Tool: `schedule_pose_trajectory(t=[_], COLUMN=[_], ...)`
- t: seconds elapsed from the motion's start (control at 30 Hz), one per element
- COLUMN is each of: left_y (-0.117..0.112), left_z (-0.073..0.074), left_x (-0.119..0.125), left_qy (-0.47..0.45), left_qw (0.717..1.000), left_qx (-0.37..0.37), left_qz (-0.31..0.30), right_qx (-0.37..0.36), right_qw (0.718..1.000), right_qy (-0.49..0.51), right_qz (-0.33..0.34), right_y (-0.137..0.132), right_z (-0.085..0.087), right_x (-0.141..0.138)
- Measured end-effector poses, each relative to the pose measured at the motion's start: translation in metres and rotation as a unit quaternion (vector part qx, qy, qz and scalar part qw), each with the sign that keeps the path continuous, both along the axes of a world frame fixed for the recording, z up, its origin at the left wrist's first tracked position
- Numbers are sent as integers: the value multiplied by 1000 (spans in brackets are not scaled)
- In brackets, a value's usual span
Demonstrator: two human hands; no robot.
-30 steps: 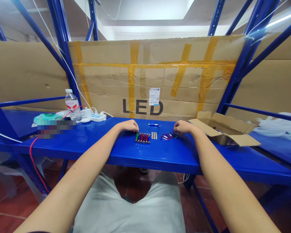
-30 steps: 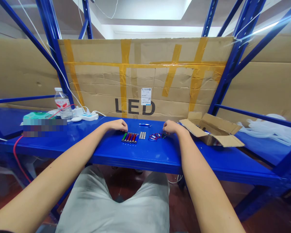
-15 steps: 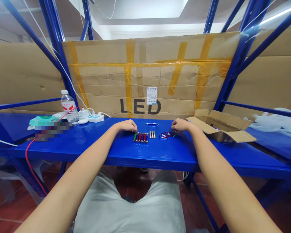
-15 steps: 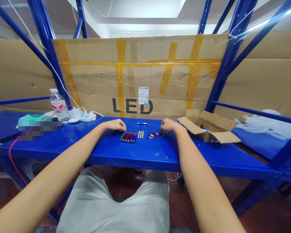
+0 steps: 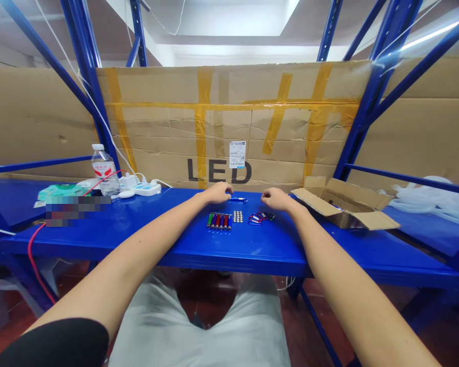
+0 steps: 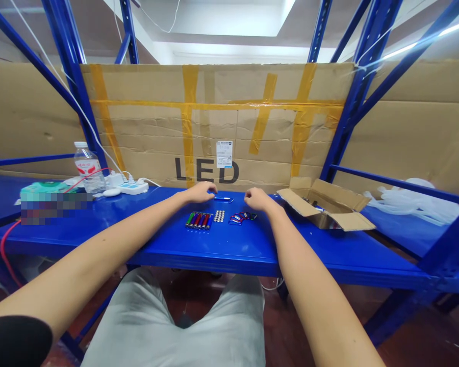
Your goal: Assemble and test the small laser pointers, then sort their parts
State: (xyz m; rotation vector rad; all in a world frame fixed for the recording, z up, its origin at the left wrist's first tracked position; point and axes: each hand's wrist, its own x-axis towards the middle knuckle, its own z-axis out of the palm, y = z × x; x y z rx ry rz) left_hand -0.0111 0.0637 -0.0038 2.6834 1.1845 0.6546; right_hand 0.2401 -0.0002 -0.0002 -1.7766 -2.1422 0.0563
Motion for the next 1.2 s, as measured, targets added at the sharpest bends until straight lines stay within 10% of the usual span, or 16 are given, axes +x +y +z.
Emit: schedule_pose_trajectory(t=[0.27, 0.57, 0.97, 1.2], left_y=[14, 18, -14, -7], left_z=[-2, -6, 19, 12], left_x=[55, 17, 10, 0], left_qy=[81, 39, -84, -90], left_qw=[995, 998, 976, 982], left_qx=[-50, -5, 88, 42], left_qz=[6, 41, -178, -162], right_qx=[30, 34, -92, -133], right_qw=[997, 992, 905, 892], right_qy=[41, 82, 375, 411], right_qz=[64, 86, 178, 132], right_y=[1, -1, 17, 24], right_z=[-7, -8, 8, 7], right_x=[-16, -24, -62, -63])
